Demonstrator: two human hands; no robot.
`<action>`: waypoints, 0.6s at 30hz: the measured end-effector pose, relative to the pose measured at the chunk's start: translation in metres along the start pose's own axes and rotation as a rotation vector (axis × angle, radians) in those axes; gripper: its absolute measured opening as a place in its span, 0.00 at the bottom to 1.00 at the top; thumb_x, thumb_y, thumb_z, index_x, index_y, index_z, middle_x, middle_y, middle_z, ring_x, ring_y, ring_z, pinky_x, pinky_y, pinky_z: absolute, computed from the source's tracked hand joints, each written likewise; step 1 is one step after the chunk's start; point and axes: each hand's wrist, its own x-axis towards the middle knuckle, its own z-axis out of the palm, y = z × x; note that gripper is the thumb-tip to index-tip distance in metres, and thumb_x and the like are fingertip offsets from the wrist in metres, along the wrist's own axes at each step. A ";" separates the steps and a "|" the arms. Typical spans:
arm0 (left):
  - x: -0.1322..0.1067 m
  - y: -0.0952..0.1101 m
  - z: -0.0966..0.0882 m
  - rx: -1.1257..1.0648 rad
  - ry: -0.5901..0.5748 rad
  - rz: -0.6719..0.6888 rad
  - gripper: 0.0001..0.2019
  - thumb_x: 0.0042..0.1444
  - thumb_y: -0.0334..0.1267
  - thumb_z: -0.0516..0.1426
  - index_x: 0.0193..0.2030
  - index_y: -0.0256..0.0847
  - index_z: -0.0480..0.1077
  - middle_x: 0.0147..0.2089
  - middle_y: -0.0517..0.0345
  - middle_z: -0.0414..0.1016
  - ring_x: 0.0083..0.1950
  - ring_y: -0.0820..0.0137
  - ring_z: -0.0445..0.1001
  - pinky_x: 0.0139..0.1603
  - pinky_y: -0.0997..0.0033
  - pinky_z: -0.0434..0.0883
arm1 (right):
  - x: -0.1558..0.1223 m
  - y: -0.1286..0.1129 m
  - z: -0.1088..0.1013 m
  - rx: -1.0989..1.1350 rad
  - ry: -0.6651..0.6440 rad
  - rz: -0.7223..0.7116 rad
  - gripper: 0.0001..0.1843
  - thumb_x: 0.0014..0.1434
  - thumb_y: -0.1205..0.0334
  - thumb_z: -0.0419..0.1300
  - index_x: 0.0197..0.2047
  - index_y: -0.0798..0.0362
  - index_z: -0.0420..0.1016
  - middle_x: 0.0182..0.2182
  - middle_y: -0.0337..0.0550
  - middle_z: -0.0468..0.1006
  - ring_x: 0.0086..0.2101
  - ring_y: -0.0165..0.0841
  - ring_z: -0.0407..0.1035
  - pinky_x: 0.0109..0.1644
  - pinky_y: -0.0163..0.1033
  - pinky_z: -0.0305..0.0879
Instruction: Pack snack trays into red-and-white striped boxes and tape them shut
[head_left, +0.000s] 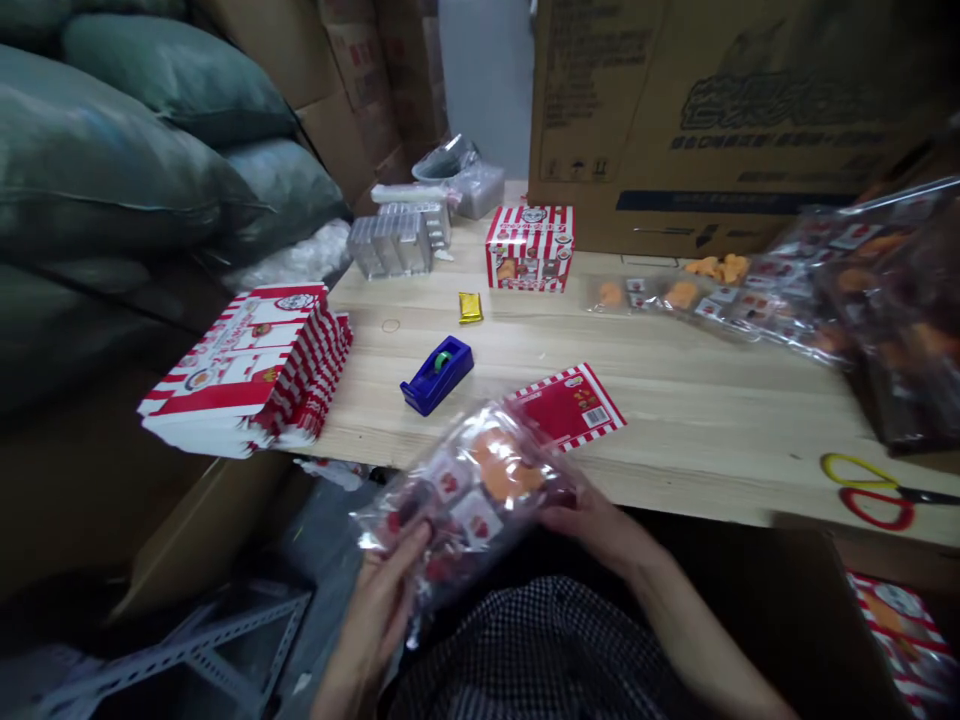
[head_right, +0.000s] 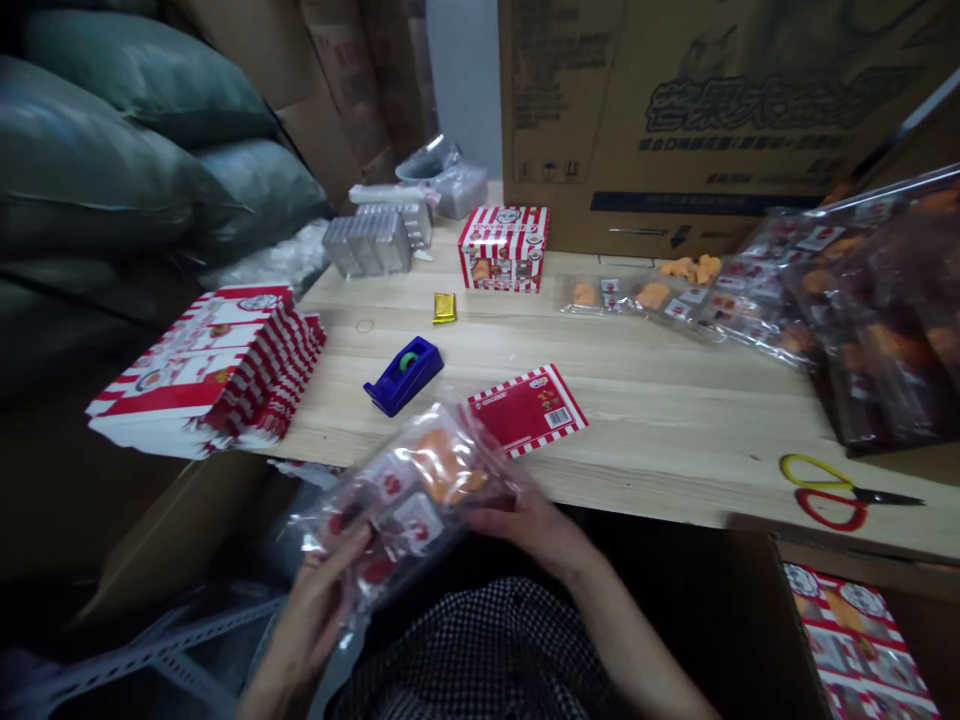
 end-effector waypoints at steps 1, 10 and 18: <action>0.000 0.011 -0.005 -0.014 0.073 0.064 0.31 0.42 0.36 0.73 0.56 0.45 0.74 0.49 0.52 0.84 0.45 0.53 0.84 0.45 0.56 0.83 | 0.006 -0.013 -0.013 -0.136 -0.060 -0.024 0.51 0.50 0.45 0.74 0.72 0.33 0.56 0.63 0.44 0.73 0.60 0.48 0.70 0.64 0.63 0.65; 0.018 0.057 -0.035 0.062 0.343 0.316 0.29 0.38 0.35 0.75 0.49 0.41 0.73 0.35 0.61 0.82 0.27 0.68 0.81 0.25 0.76 0.79 | 0.112 -0.040 -0.083 -1.695 -0.309 0.095 0.78 0.29 0.60 0.80 0.77 0.39 0.41 0.75 0.57 0.42 0.71 0.70 0.26 0.66 0.79 0.18; 0.046 0.018 -0.012 0.013 0.215 0.394 0.33 0.47 0.41 0.72 0.60 0.47 0.68 0.49 0.56 0.81 0.42 0.67 0.83 0.39 0.72 0.80 | 0.111 -0.019 -0.089 -1.617 -0.330 0.013 0.76 0.35 0.49 0.77 0.78 0.47 0.35 0.68 0.62 0.57 0.68 0.62 0.48 0.71 0.68 0.34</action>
